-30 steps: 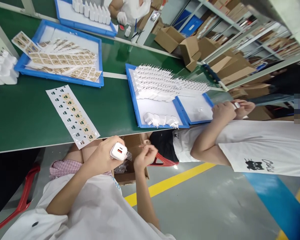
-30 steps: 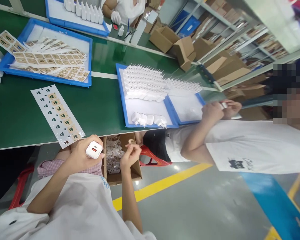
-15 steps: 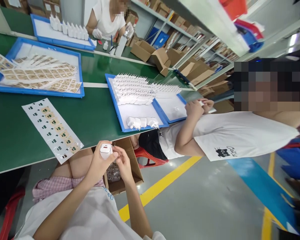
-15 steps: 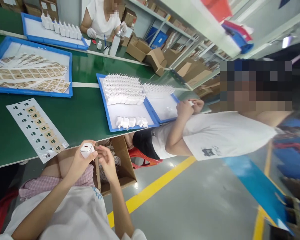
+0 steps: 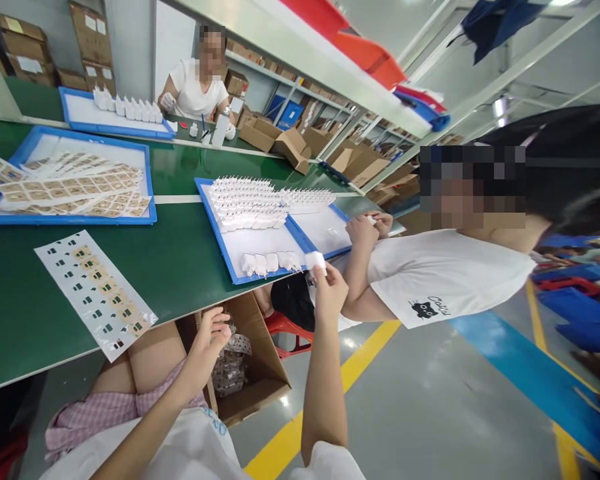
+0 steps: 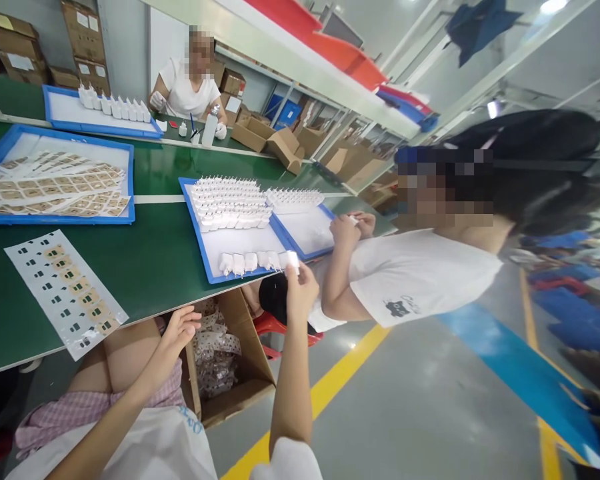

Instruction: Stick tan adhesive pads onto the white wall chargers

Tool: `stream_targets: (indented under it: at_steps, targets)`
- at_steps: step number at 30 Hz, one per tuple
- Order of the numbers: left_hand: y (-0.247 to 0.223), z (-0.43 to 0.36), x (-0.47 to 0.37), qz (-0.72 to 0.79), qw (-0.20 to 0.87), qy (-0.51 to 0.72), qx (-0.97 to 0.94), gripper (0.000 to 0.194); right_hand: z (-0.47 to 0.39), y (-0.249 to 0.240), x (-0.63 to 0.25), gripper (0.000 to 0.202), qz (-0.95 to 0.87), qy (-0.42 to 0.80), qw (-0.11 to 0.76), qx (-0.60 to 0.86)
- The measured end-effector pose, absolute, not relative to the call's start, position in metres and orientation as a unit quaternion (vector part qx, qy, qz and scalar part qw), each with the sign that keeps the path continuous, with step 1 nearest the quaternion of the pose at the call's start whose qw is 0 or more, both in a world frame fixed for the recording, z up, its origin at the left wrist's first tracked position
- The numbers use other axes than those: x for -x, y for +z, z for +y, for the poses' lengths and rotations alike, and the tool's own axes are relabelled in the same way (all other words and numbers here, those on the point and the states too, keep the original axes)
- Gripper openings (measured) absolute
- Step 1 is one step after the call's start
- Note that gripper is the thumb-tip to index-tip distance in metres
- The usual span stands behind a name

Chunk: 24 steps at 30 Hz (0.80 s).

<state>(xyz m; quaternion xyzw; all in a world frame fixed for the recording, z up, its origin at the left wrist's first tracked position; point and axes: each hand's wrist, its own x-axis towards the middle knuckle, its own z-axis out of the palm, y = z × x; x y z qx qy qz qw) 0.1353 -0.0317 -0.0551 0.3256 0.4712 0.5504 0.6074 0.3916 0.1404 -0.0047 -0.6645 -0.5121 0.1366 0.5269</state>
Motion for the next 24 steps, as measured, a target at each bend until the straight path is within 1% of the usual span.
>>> stream_targets:
  at_steps: [2, 5, 8, 12, 15, 20, 24]
  targets:
    - [-0.051, -0.03, -0.13, 0.475, 0.601, 0.554, -0.326, 0.06, 0.17, -0.002, -0.414, 0.076, -0.508, 0.112, 0.491, 0.699]
    - [-0.048, -0.026, -0.122, 0.483, 0.599, 0.553, -0.32, 0.061, 0.195, -0.006, -0.428, 0.068, -0.527, 0.101, 0.423, 0.73]
    - [-0.052, -0.023, -0.118, 0.492, 0.596, 0.553, -0.311, 0.061, 0.206, -0.015, -0.432, 0.061, -0.554, 0.1, 0.363, 0.743]
    - [-0.058, -0.023, -0.116, 0.491, 0.611, 0.534, -0.317, 0.054, 0.217, -0.022, -0.439, 0.059, -0.582, 0.091, 0.308, 0.747]
    - [-0.058, -0.022, -0.112, 0.486, 0.626, 0.515, -0.326, 0.05, 0.22, -0.021, -0.447, 0.054, -0.603, 0.09, 0.269, 0.746]
    - [-0.053, -0.015, -0.109, 0.501, 0.621, 0.518, -0.308, 0.053, 0.235, -0.002, -0.45, 0.049, -0.642, 0.064, 0.238, 0.726]
    - [-0.044, -0.013, -0.109, 0.509, 0.62, 0.516, -0.301, 0.054, 0.284, 0.022, -0.426, 0.047, -0.688, 0.033, 0.24, 0.684]
